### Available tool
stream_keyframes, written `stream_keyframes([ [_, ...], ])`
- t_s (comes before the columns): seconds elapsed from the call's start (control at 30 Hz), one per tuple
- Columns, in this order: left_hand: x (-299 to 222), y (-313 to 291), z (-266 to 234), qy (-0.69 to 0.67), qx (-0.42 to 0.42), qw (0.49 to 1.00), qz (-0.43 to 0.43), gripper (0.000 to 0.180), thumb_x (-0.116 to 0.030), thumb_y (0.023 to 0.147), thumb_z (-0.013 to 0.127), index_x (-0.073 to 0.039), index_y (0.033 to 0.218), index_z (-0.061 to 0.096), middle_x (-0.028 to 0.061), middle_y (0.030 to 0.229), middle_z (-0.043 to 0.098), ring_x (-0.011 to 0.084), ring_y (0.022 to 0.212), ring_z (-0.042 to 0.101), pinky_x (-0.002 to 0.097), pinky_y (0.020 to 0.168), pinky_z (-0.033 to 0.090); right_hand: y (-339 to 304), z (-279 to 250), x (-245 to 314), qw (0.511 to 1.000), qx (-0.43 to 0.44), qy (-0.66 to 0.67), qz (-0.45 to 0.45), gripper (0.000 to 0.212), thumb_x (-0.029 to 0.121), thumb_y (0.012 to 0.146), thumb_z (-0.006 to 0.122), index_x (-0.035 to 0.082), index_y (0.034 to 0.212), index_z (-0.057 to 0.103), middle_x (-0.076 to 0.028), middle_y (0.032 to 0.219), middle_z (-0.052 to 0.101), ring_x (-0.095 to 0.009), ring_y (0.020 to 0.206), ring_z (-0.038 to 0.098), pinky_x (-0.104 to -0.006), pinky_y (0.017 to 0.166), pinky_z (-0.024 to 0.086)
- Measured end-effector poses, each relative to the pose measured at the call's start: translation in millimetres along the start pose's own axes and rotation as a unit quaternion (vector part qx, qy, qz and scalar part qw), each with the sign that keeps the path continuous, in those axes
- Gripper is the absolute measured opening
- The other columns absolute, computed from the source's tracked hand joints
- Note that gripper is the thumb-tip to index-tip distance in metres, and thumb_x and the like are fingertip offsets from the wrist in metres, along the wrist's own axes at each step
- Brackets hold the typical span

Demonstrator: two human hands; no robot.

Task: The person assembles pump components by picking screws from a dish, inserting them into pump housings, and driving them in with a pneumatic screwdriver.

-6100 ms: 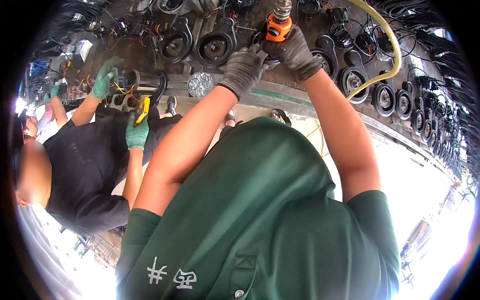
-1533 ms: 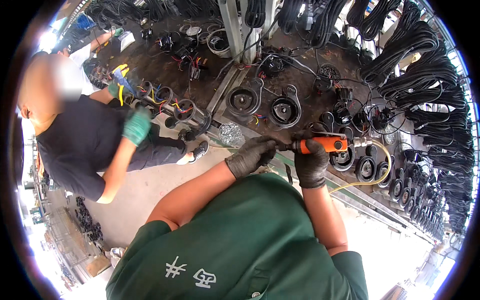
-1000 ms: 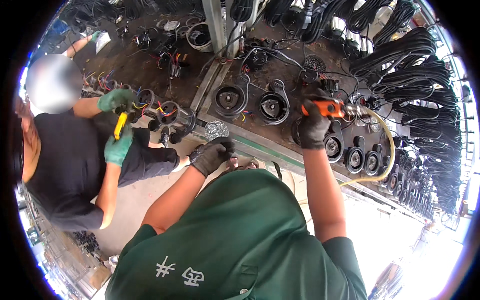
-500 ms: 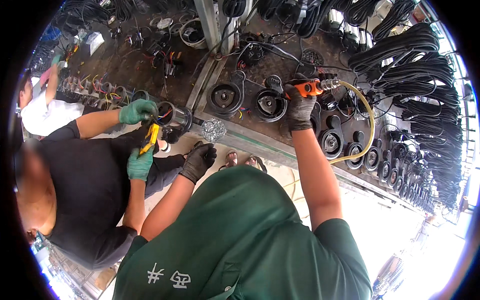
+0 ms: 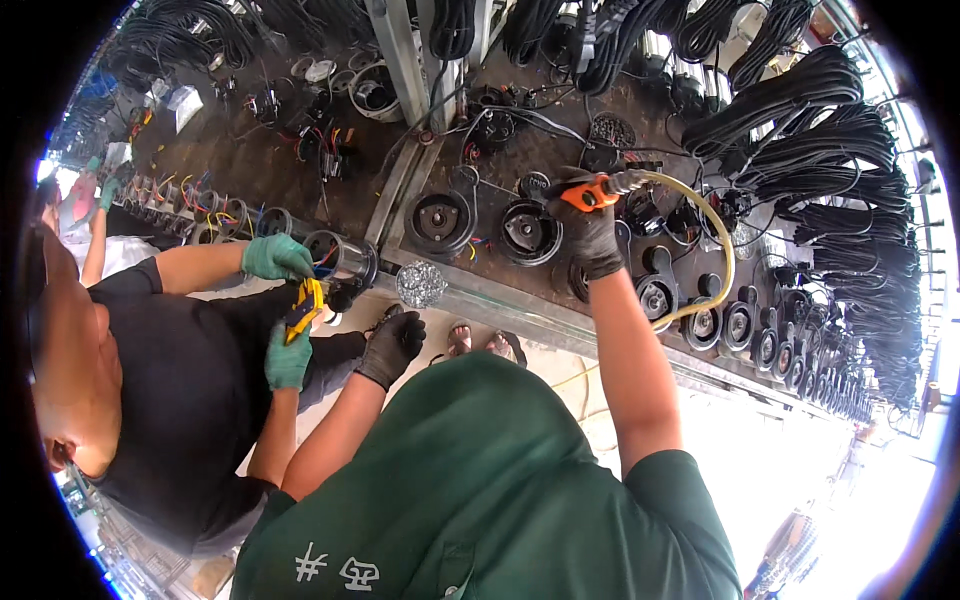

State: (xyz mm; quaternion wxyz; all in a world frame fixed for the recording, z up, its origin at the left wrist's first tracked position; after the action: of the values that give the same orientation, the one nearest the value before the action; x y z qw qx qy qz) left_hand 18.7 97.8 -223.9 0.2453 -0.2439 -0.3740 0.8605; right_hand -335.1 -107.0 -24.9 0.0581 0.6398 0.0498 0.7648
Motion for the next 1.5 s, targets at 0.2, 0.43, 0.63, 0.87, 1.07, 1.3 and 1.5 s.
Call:
stream_keyframes([
  [0.2, 2.7, 8.7, 3.0, 0.028, 0.009, 1.0, -0.008, 0.017, -0.026, 0.097, 0.061, -0.012, 0.104, 0.068, 0.0044, 0.09, 0.071, 0.019, 0.079, 0.068, 0.0297, 0.068, 0.056, 15.9, 11.7, 13.3, 0.976, 0.201, -0.071, 0.046, 0.043, -0.003, 0.076, 0.08, 0.006, 0.114, 0.062, -0.005, 0.101, 0.069, -0.017, 0.093, 0.065, -0.0333, 0.083, 0.055],
  [0.43, -4.6, 0.2, 18.7, 0.05, -0.007, 0.999, 0.013, 0.019, -0.028, 0.096, 0.06, -0.012, 0.1, 0.068, 0.0048, 0.087, 0.069, 0.0184, 0.078, 0.067, 0.0292, 0.069, 0.055, 12.9, 23.2, 0.5, 0.997, -0.067, -0.046, 0.013, 0.027, -0.005, 0.075, 0.074, 0.004, 0.097, 0.062, -0.002, 0.086, 0.066, -0.015, 0.077, 0.063, -0.0303, 0.069, 0.054],
  [0.63, -1.6, 2.7, 15.6, 0.001, 0.007, 1.0, -0.014, 0.023, -0.029, 0.099, 0.058, -0.009, 0.103, 0.069, 0.0079, 0.088, 0.07, 0.0211, 0.079, 0.067, 0.0305, 0.071, 0.056, 18.0, 19.5, -7.3, 0.989, -0.06, -0.136, -0.008, 0.022, -0.003, 0.075, 0.075, 0.004, 0.091, 0.062, -0.002, 0.082, 0.065, -0.016, 0.074, 0.062, -0.0317, 0.067, 0.052],
  [0.87, -2.3, 7.3, 21.9, 0.008, -0.002, 1.0, -0.004, 0.027, -0.031, 0.101, 0.055, -0.008, 0.103, 0.068, 0.0087, 0.091, 0.071, 0.0221, 0.08, 0.068, 0.0326, 0.073, 0.058, 16.7, 23.0, -3.7, 0.993, -0.084, -0.077, -0.009, 0.022, -0.001, 0.075, 0.076, 0.005, 0.091, 0.062, -0.001, 0.078, 0.064, -0.015, 0.07, 0.061, -0.0308, 0.063, 0.051],
  [1.07, -0.3, 15.6, 41.7, 0.027, 0.01, 1.0, 0.009, 0.026, -0.031, 0.101, 0.056, -0.008, 0.102, 0.068, 0.0073, 0.091, 0.071, 0.021, 0.081, 0.068, 0.0328, 0.073, 0.058, 14.6, 18.3, 0.3, 0.995, -0.082, -0.054, -0.029, 0.027, -0.004, 0.075, 0.075, 0.006, 0.096, 0.062, -0.001, 0.081, 0.064, -0.014, 0.071, 0.061, -0.0291, 0.062, 0.051],
  [1.3, 8.1, 15.6, 62.9, 0.075, 0.051, 0.996, 0.008, 0.023, -0.029, 0.099, 0.057, -0.01, 0.102, 0.07, 0.0055, 0.09, 0.072, 0.0197, 0.083, 0.068, 0.0335, 0.075, 0.056, -7.1, 4.9, 31.6, 0.993, -0.087, 0.05, -0.063, 0.038, -0.008, 0.076, 0.068, 0.002, 0.113, 0.063, -0.004, 0.094, 0.068, -0.015, 0.083, 0.065, -0.0268, 0.074, 0.053],
  [1.5, 4.8, 0.5, 111.4, 0.175, 0.058, 0.982, 0.027, 0.033, -0.039, 0.101, 0.054, -0.01, 0.102, 0.07, 0.0049, 0.089, 0.071, 0.0164, 0.078, 0.065, 0.0311, 0.068, 0.051, -67.0, 22.6, 59.6, 0.961, -0.11, 0.252, -0.02, 0.042, -0.001, 0.078, 0.063, 0.002, 0.12, 0.06, -0.009, 0.101, 0.068, -0.022, 0.093, 0.066, -0.0365, 0.087, 0.054],
])
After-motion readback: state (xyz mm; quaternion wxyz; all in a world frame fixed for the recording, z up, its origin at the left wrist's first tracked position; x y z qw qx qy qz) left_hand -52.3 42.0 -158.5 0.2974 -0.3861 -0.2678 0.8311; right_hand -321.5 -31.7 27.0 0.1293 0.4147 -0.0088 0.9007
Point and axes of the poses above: each hand's wrist, its own y-axis towards the middle knuckle, its own z-axis out of the palm, x = y × z, the point moved 5 cm from there along y, towards the middle knuckle
